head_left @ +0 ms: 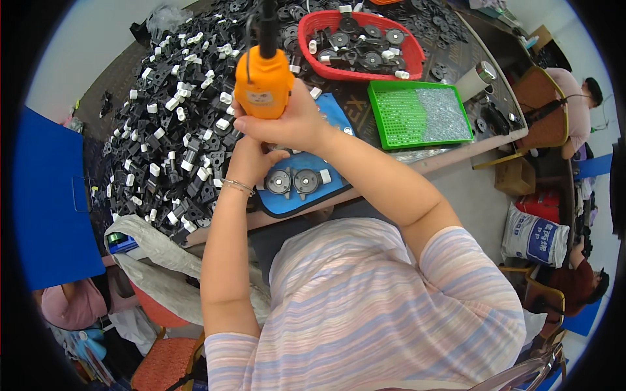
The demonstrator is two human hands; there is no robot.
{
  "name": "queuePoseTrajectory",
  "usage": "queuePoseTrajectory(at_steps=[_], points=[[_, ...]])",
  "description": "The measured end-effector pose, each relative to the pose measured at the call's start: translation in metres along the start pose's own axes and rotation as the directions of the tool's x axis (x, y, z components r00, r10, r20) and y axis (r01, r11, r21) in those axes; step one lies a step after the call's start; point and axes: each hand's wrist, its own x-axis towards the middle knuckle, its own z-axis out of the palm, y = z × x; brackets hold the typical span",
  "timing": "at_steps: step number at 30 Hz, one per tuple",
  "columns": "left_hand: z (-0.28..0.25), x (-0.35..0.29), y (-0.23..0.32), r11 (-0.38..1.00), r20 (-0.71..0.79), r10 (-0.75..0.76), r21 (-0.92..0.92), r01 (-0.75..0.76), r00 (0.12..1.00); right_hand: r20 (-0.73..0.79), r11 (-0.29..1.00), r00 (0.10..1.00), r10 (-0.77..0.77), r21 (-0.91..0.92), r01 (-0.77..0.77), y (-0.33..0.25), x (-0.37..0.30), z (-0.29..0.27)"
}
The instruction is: The recorder is assembling small electronic or mechanical parts using an electric screwdriver on a workbench in a factory setting.
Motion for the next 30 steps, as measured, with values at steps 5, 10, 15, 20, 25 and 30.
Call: queuePoseTrajectory(at_steps=[5,10,15,20,25,30], points=[[-0.002,-0.002,0.012,0.99,0.027,-0.139,-0.011,0.14,0.99,-0.232,0.986,0.966,-0.114,0.094,0.139,-0.049,-0.011,-0.033],[0.0,-0.002,0.015,0.988,0.011,-0.157,-0.008,0.157,0.988,-0.545,0.973,0.806,-0.23,-0.152,0.175,-0.077,-0.056,-0.114],[-0.001,-0.003,0.009,0.99,0.007,-0.139,-0.03,0.14,0.99,-0.664,0.973,0.721,-0.195,-0.224,0.057,-0.075,-0.082,-0.142],[0.0,-0.005,0.014,0.987,0.009,-0.158,-0.034,0.159,0.987,-0.647,0.972,0.739,-0.187,-0.23,0.045,-0.067,-0.085,-0.14],[0.004,-0.005,0.003,0.993,-0.037,-0.118,-0.021,0.117,0.992,-0.601,0.935,0.752,-0.271,-0.349,0.058,-0.058,-0.077,-0.148],[0.004,-0.006,0.005,0.992,-0.032,-0.127,-0.029,0.126,0.991,-0.599,0.937,0.758,-0.257,-0.346,0.043,-0.051,-0.074,-0.15]])
